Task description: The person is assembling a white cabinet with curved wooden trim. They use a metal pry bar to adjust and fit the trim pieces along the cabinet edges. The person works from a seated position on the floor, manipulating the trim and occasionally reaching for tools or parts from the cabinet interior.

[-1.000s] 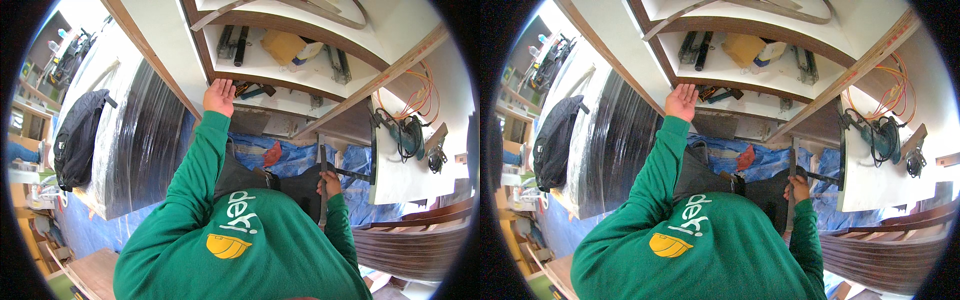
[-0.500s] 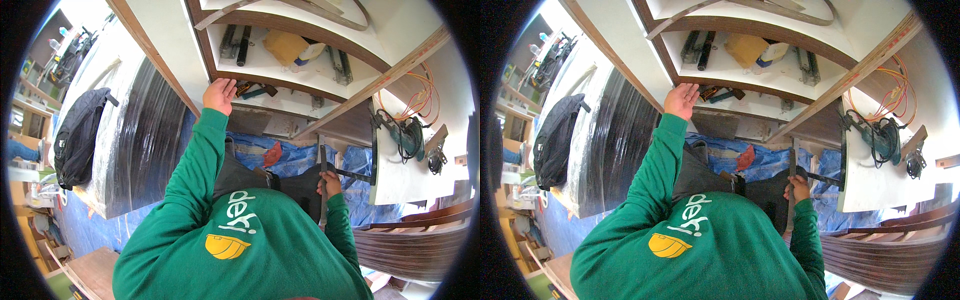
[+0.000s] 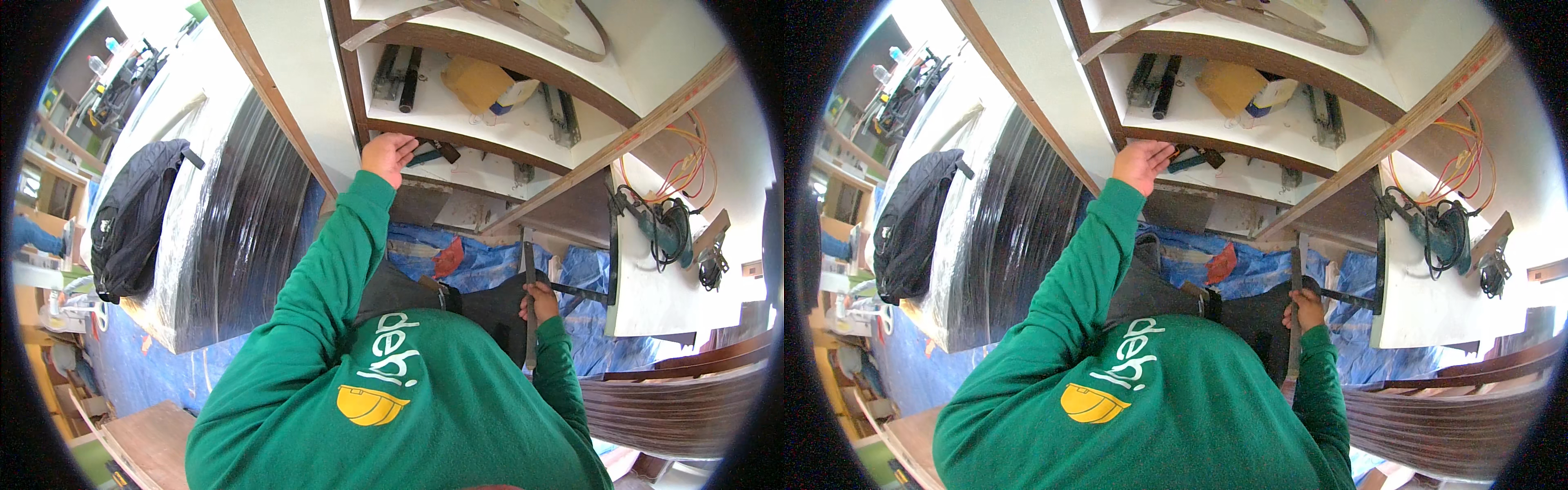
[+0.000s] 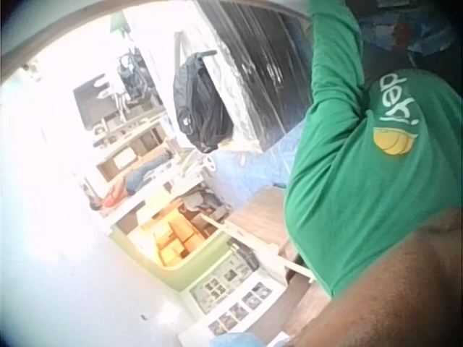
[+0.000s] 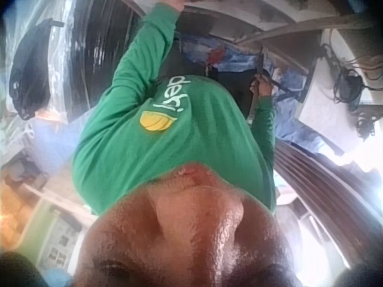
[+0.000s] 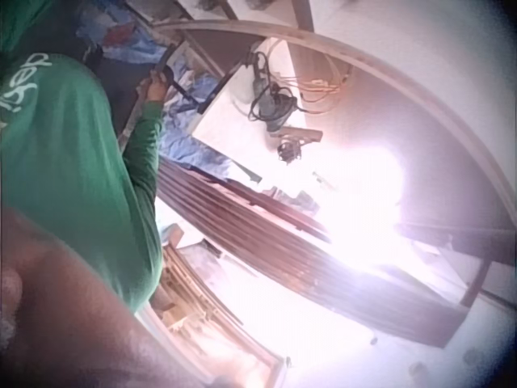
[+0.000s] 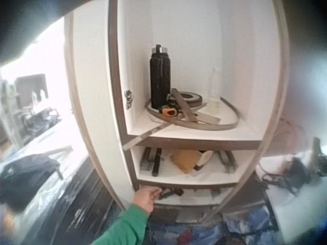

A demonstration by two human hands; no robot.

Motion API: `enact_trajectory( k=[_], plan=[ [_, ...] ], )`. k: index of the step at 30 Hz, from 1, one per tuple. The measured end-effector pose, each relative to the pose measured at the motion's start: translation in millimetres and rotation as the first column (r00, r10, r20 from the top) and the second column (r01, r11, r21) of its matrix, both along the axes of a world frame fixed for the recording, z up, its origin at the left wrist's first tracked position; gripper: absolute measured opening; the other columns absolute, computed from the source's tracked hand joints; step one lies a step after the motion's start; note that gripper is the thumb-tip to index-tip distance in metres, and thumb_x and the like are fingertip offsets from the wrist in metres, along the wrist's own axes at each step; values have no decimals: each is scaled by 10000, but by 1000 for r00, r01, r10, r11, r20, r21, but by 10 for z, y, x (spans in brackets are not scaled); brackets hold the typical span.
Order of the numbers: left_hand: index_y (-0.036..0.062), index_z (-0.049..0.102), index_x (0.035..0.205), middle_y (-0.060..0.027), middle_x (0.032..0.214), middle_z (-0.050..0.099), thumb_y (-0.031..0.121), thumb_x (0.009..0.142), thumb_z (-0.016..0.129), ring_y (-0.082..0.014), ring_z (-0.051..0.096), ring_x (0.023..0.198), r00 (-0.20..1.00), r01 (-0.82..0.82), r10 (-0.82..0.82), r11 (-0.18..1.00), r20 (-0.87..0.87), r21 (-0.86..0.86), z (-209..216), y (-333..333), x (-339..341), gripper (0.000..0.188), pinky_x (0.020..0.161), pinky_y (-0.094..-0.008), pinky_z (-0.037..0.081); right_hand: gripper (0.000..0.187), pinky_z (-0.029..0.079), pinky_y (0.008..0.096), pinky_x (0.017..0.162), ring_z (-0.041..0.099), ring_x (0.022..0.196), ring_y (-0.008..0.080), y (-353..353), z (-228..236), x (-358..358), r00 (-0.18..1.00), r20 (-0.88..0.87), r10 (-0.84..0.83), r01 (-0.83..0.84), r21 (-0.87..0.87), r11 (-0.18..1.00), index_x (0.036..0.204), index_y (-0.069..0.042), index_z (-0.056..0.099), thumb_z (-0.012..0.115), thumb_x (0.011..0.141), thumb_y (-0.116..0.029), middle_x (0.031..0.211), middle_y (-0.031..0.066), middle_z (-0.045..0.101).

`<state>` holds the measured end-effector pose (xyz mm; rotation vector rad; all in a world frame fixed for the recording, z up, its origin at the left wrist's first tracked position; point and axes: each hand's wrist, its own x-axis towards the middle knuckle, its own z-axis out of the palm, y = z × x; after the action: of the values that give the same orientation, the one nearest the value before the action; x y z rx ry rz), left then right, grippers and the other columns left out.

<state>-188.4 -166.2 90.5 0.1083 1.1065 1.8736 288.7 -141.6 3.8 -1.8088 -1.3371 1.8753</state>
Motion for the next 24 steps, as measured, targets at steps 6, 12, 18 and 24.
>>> enact_trajectory(
  k=[6, 12, 18, 24],
  plan=[
    [62, 562, 987, -98, 1007, 669, 69, 909, 583, -234, 659, 998, 995, 47, -56, 993, 82, 104, -95, 235, 419, 82, 853, -381, 511, 262, 474, 359, 387, 584, 430, 236, -13, -18, 0, 1000, -22, -10, 10, 18, 1000, 1130, -40, 580, 521, 983, -249, 624, 124, 612],
    [63, 530, 1051, -107, 1008, 664, 81, 918, 575, -232, 656, 998, 988, 54, -70, 992, 139, 113, -122, 465, 811, 141, 859, -393, 515, 223, 473, 350, 385, 589, 432, 240, -23, 7, -8, 1000, -7, -29, 29, -4, 1000, 1085, -70, 605, 553, 960, -247, 619, 121, 612],
    [55, 522, 1073, -121, 1030, 669, 119, 921, 555, -247, 656, 994, 960, 216, -239, 964, 148, 157, -128, 480, 839, 169, 894, -412, 504, 202, 470, 349, 380, 583, 420, 237, -41, 8, 10, 999, -15, -50, 50, 9, 999, 1046, -88, 614, 585, 937, -256, 602, 104, 605],
    [41, 532, 1076, -122, 1039, 666, 90, 916, 536, -248, 658, 988, 954, 62, -117, 978, 275, 201, -120, 533, 986, 167, 893, -417, 506, 189, 484, 348, 402, 592, 447, 233, -84, 49, -2, 995, -50, -90, 90, 12, 996, 1049, -90, 622, 583, 939, -239, 627, 100, 611]
  ],
)
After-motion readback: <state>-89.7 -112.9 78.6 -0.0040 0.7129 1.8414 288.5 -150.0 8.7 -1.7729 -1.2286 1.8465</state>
